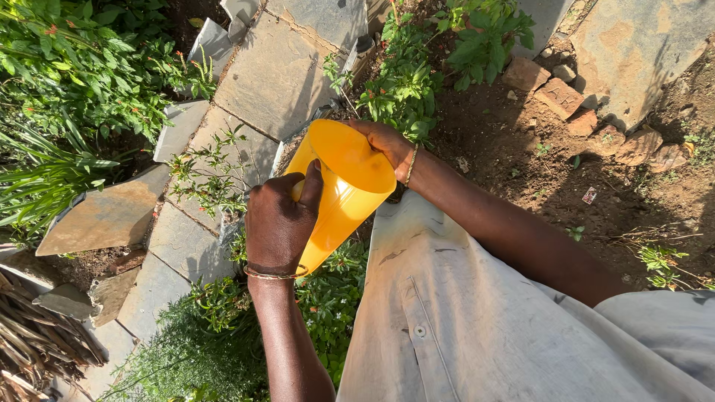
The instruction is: The person waters several plants in a garden by pouring water from a yellow pitcher, then refills the pitcher from a stone water tank and continues watering.
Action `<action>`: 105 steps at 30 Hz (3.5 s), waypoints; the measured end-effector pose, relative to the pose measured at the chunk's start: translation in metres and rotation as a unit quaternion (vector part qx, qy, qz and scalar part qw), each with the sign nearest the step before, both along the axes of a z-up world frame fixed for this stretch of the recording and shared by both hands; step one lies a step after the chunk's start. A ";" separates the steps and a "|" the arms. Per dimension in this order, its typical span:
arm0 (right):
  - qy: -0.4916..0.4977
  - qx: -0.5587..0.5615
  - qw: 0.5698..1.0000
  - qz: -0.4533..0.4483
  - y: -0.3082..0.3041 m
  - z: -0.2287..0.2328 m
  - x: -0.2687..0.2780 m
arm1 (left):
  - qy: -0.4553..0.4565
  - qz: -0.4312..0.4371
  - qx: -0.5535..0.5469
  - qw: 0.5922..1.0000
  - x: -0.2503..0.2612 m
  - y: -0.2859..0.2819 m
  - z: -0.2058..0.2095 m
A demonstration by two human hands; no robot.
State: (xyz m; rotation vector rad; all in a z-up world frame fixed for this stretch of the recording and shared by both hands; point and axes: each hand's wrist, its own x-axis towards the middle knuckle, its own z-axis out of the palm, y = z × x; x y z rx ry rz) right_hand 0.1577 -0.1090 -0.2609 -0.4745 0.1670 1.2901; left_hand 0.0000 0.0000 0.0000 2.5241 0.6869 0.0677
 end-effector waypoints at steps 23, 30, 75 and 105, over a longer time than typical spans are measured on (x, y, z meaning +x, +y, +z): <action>0.038 0.108 0.993 -0.002 -0.008 0.031 -0.003 | -0.018 -0.032 0.006 0.999 0.002 -0.002 0.005; 0.034 0.089 0.995 -0.019 -0.011 0.020 0.000 | -0.009 -0.035 0.004 0.999 0.006 -0.005 0.005; 0.002 0.015 0.999 -0.051 -0.017 -0.010 0.007 | 0.002 -0.044 -0.005 0.999 0.016 -0.011 0.005; 0.014 0.061 0.995 -0.076 -0.018 -0.014 0.032 | 0.018 -0.049 -0.016 0.999 0.039 -0.011 0.005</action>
